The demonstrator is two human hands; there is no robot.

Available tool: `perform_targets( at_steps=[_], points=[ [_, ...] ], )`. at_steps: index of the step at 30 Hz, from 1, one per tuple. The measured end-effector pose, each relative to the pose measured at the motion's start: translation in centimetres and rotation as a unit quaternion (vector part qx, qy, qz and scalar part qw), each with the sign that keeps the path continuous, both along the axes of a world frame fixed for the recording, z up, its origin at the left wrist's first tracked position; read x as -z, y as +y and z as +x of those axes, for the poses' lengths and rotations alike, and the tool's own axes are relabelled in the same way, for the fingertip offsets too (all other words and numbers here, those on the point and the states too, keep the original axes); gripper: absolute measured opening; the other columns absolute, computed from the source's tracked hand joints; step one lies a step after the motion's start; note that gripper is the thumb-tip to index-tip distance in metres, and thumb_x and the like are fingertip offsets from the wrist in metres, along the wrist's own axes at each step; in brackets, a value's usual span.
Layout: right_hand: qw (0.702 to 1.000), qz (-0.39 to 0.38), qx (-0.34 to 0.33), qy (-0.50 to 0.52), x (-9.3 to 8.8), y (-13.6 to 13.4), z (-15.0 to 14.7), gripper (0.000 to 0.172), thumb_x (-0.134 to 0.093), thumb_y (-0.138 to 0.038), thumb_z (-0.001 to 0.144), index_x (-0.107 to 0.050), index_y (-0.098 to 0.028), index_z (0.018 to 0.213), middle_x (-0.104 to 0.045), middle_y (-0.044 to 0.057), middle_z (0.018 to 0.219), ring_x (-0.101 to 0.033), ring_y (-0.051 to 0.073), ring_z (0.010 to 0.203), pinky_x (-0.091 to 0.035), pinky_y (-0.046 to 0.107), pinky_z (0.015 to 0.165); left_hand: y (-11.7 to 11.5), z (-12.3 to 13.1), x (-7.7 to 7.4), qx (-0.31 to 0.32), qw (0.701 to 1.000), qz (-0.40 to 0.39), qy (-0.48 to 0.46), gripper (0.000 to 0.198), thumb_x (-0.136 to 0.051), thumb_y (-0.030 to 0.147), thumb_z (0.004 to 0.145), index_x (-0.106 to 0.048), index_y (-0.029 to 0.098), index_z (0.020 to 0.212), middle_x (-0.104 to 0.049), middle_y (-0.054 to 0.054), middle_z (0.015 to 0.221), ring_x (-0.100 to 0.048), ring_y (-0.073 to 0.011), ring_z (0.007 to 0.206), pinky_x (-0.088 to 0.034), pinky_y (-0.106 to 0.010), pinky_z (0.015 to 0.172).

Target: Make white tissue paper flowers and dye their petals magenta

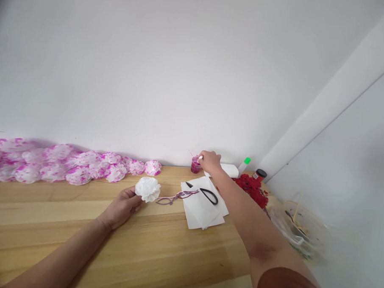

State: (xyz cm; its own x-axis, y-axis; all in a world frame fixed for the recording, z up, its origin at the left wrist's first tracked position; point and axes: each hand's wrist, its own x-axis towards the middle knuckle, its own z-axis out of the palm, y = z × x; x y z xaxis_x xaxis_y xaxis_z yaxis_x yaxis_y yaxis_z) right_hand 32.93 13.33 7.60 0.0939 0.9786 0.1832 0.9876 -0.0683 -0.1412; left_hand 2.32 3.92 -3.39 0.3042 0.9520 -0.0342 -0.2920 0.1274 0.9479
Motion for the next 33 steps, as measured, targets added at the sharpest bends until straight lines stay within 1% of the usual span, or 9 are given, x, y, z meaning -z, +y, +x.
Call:
perform_targets(
  at_steps=[5, 8, 11, 13, 15, 17, 23, 28, 33],
  points=[
    [1.0, -0.018, -0.009, -0.015, -2.9, 0.7, 0.8, 0.015, -0.062, -0.031, 0.085, -0.073, -0.025, 0.092, -0.074, 0.003, 0.093, -0.062, 0.02, 0.09, -0.036, 0.032, 0.078, 0.1, 0.0, 0.1, -0.01, 1.0, -0.013, -0.018, 0.025, -0.08, 0.033, 0.067, -0.068, 0.013, 0.077, -0.054, 0.002, 0.06, -0.034, -0.0048, 0.049, -0.029, -0.019, 0.046],
    [0.999, -0.034, -0.025, -0.029, -3.7, 0.9, 0.7, 0.01, -0.066, -0.029, 0.084, -0.073, -0.024, 0.089, -0.073, 0.002, 0.093, -0.063, 0.02, 0.092, -0.038, 0.033, 0.083, 0.1, 0.0, 0.2, -0.012, 0.999, -0.017, -0.026, 0.027, -0.081, 0.033, 0.066, -0.068, 0.013, 0.079, -0.055, 0.002, 0.061, -0.035, -0.0048, 0.049, -0.029, -0.018, 0.046],
    [0.998, -0.022, -0.026, -0.045, -3.6, 1.1, 0.3, 0.019, -0.062, -0.034, 0.09, -0.07, -0.019, 0.098, -0.07, 0.005, 0.101, -0.061, 0.022, 0.101, -0.04, 0.041, 0.094, 0.1, 0.0, 0.3, -0.015, 0.999, -0.019, -0.035, 0.027, -0.081, 0.033, 0.066, -0.068, 0.013, 0.078, -0.055, 0.002, 0.061, -0.035, -0.0046, 0.049, -0.029, -0.018, 0.046],
    [0.998, -0.021, -0.029, -0.05, -3.5, 1.3, 0.0, 0.021, -0.062, -0.036, 0.09, -0.069, -0.019, 0.099, -0.07, 0.004, 0.102, -0.061, 0.023, 0.101, -0.04, 0.043, 0.095, 0.2, 0.0, 0.4, -0.018, 0.999, -0.019, -0.039, 0.027, -0.081, 0.033, 0.066, -0.067, 0.013, 0.077, -0.055, 0.002, 0.06, -0.035, -0.0046, 0.049, -0.03, -0.018, 0.046],
    [0.998, -0.021, -0.027, -0.053, -3.4, 1.5, -0.1, 0.014, -0.062, -0.031, 0.087, -0.071, -0.022, 0.094, -0.072, 0.003, 0.099, -0.062, 0.022, 0.098, -0.038, 0.04, 0.092, 0.4, 0.0, 0.6, -0.022, 0.999, -0.02, -0.04, 0.027, -0.081, 0.033, 0.066, -0.067, 0.013, 0.077, -0.056, 0.002, 0.061, -0.036, -0.0048, 0.049, -0.03, -0.018, 0.046],
    [0.998, -0.011, -0.02, -0.056, -3.4, 1.6, -0.1, 0.014, -0.06, -0.027, 0.085, -0.072, -0.025, 0.092, -0.073, 0.002, 0.098, -0.062, 0.022, 0.098, -0.035, 0.038, 0.089, 0.6, 0.0, 0.9, -0.026, 0.999, -0.02, -0.039, 0.027, -0.08, 0.032, 0.066, -0.067, 0.013, 0.077, -0.057, 0.002, 0.061, -0.038, -0.0051, 0.048, -0.03, -0.019, 0.046],
    [0.999, -0.005, -0.007, -0.051, -3.2, 1.9, 0.3, 0.016, -0.061, -0.03, 0.082, -0.074, -0.026, 0.09, -0.074, 0.004, 0.098, -0.062, 0.024, 0.096, -0.034, 0.036, 0.082, 0.8, 0.2, 1.2, -0.05, 0.998, -0.013, -0.042, 0.017, -0.076, 0.023, 0.064, -0.063, 0.014, 0.07, -0.052, 0.004, 0.052, -0.038, -0.0054, 0.046, -0.028, -0.02, 0.047],
    [0.999, 0.006, 0.015, -0.031, -3.1, 2.0, 0.7, 0.017, -0.061, -0.032, 0.081, -0.074, -0.025, 0.089, -0.073, 0.005, 0.093, -0.062, 0.026, 0.092, -0.034, 0.036, 0.079, 1.0, 0.4, 1.1, -0.066, 0.997, -0.007, -0.049, 0.015, -0.074, 0.021, 0.062, -0.061, 0.014, 0.066, -0.051, 0.004, 0.051, -0.039, -0.0062, 0.047, -0.03, -0.021, 0.049],
    [1.0, 0.016, 0.021, 0.015, -2.7, 1.7, 1.1, 0.017, -0.064, -0.037, 0.079, -0.074, -0.026, 0.087, -0.073, 0.003, 0.089, -0.063, 0.023, 0.087, -0.034, 0.034, 0.075, 1.2, 0.3, 1.1, -0.078, 0.996, -0.005, -0.048, 0.011, -0.071, 0.017, 0.06, -0.063, 0.013, 0.066, -0.054, 0.003, 0.053, -0.04, -0.0066, 0.048, -0.03, -0.021, 0.05]
  ],
)
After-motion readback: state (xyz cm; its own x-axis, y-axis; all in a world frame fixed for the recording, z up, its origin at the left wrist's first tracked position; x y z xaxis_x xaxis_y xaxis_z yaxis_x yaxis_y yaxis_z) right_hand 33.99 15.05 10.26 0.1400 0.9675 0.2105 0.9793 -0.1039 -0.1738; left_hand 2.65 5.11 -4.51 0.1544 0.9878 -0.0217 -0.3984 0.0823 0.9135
